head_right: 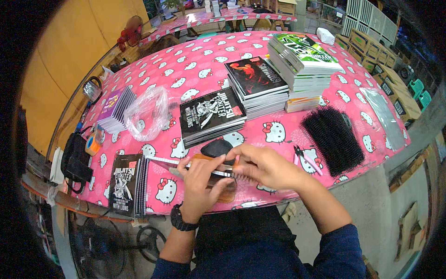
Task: The person binds books by inserting plastic coils into pre-punched holes in paper stacks and cover boards, and uses a crimping tool to secure the ends of the coils.
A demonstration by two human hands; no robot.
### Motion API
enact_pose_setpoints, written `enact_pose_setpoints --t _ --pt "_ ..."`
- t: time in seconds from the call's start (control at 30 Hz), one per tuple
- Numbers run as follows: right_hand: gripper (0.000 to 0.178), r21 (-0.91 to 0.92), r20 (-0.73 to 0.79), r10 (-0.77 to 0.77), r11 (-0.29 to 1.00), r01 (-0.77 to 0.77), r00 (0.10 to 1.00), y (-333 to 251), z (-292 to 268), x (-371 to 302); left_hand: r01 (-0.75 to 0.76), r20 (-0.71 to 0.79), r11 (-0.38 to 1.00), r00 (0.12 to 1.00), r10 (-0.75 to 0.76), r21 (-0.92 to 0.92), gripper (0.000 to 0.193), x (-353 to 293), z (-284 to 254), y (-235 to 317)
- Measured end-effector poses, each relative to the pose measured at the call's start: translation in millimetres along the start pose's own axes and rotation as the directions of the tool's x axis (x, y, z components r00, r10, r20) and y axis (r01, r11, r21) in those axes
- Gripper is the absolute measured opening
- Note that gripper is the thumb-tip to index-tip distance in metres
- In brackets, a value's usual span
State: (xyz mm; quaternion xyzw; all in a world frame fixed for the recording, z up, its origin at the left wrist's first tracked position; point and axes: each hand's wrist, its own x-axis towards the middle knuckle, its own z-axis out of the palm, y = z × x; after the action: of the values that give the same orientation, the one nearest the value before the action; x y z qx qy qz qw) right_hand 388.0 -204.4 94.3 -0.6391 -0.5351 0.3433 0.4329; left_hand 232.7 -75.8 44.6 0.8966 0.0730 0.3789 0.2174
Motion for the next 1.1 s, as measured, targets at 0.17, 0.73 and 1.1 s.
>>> enact_pose_setpoints --t 0.17,0.73,1.1 --pt "0.033 -0.165 -0.07 -0.046 0.986 0.034 0.996 95.6 -27.4 45.8 -0.077 0.11 0.996 0.991 0.072 0.046 0.007 13.8 12.6 6.8" --pt "0.062 -0.573 -0.357 0.178 0.734 -0.365 0.917 109.3 5.6 11.7 -0.125 0.182 0.992 0.975 0.128 -0.029 0.017 16.2 -1.8 -1.0" --pt "0.072 -0.682 -0.001 -0.044 0.73 0.032 0.999 128.8 -9.6 72.7 0.061 0.112 0.996 0.992 -0.053 -0.072 0.036 15.0 -18.6 2.3"
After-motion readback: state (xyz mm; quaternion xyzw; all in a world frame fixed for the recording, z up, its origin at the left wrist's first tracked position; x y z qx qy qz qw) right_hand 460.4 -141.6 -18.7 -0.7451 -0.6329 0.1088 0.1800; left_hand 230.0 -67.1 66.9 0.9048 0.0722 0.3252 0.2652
